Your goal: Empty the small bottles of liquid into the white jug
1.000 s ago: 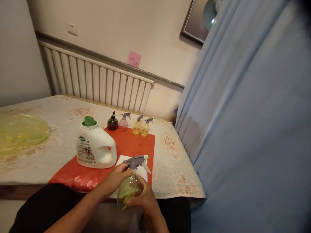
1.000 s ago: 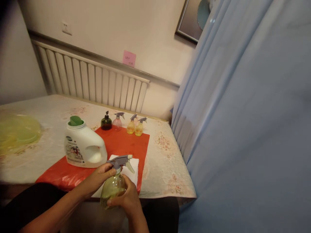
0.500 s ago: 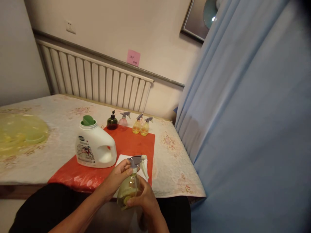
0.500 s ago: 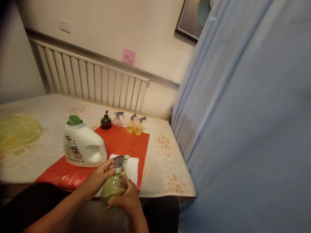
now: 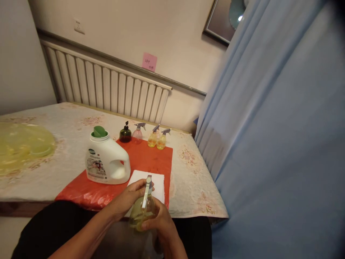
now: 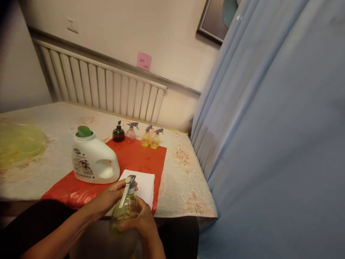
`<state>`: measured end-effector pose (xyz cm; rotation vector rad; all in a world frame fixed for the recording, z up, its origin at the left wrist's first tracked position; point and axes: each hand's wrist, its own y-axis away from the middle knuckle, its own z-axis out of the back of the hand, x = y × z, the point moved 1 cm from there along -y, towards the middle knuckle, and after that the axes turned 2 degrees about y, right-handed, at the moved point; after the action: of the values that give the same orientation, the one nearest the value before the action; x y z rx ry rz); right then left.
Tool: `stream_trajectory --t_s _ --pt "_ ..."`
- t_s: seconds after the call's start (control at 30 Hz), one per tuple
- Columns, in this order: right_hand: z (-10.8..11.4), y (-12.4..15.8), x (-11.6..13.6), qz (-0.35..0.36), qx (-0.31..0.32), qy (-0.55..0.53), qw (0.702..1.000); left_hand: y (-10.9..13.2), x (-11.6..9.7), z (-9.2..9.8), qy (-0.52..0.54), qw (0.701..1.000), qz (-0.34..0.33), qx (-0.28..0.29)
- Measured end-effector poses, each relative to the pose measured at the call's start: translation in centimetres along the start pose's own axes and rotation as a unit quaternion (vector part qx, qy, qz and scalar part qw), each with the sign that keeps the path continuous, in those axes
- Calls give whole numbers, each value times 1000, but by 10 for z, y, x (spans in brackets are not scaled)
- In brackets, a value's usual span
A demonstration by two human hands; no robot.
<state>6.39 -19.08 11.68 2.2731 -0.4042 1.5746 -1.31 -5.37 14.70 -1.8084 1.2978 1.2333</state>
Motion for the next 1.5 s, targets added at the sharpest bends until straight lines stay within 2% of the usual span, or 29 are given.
stream_trajectory --t_s 0.13,0.57,0.77,0.87,1.1,1.23,1.5 --pt "-4 1 1 -5 11 -15 1000 0 0 3 -5 1000 11 -19" --pt "-9 6 12 -8 21 -30 999 1 4 -8 51 998 -7 -35" --pt "-8 7 9 -7 19 -37 999 5 1 -8 18 999 -10 -25" --pt "-7 7 8 0 20 -41 999 6 2 -4 13 999 -21 -37" --pt "-4 5 4 7 26 -43 999 3 6 -2 100 991 58 -74" --pt "-3 4 2 16 24 -41 999 3 3 -7 83 993 43 -68" --pt "-5 4 4 20 23 -30 999 2 -4 -16 21 995 14 -100"
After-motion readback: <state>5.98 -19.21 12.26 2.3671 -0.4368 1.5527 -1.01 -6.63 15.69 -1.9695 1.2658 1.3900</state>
